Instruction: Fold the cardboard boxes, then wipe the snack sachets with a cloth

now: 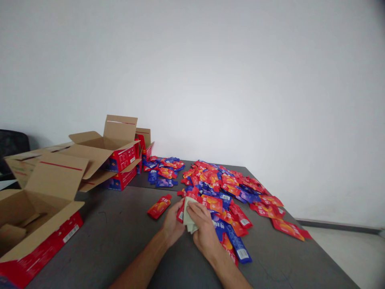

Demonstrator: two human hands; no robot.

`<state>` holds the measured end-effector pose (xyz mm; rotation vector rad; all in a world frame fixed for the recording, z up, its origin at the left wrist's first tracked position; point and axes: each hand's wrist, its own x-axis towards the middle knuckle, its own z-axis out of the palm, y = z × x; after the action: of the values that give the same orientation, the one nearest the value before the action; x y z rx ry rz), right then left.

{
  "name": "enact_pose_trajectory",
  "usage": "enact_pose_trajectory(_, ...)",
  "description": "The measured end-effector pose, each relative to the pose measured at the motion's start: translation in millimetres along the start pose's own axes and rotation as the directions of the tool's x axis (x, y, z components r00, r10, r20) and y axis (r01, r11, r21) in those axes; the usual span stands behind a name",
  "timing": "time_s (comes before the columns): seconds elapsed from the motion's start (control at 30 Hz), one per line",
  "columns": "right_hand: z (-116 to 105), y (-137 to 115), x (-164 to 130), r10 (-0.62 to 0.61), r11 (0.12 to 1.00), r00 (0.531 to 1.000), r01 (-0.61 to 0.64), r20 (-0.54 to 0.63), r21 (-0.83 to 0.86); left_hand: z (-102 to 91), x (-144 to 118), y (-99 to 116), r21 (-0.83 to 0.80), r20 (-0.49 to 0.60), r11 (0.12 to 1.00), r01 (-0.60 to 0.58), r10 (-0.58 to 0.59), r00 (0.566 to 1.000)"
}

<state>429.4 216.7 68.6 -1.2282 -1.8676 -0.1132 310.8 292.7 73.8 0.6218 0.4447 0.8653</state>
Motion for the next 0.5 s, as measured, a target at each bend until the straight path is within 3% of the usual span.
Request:
enact_pose_trajectory(0.13, 0, -24, 3, -0.046, 0.998, 0.979, 0.039, 0.197, 0.040, -10.8, 2, 10, 0.010, -0.036, 1.000, 0.022, -0.021, 0.999)
enact_pose_trajectory(0.2, 1, -24, 3, -0.046, 0.997, 0.982, 0.034, 0.184, 0.068, -18.2, 7, 12, 0.075, -0.096, 0.995, -0.060, 0.067, 0.993)
enact_pose_trajectory(0.27, 1, -16, 2, -0.014, 0.996, 0.995, 0.005, 0.103, 0.085, -26.2, 13, 14, 0.256, -0.150, 0.946, -0.196, 0.240, 0.959)
enact_pose_trajectory(0.33, -2, -2, 2, 0.042, 0.995, 0.999, -0.041, -0.018, 0.087, -35.0, 19, 19, 0.514, -0.155, 0.798, -0.314, 0.447, 0.881)
enact_pose_trajectory(0.4, -8, 13, 2, 0.104, 0.993, 0.985, -0.095, -0.136, 0.073, -45.0, 22, 28, 0.727, -0.108, 0.587, -0.356, 0.610, 0.785)
enact_pose_trajectory(0.5, -18, 29, 4, 0.174, 0.985, 0.961, -0.170, -0.216, 0.037, -60.6, 24, 42, 0.920, -0.014, 0.276, -0.278, 0.733, 0.680)
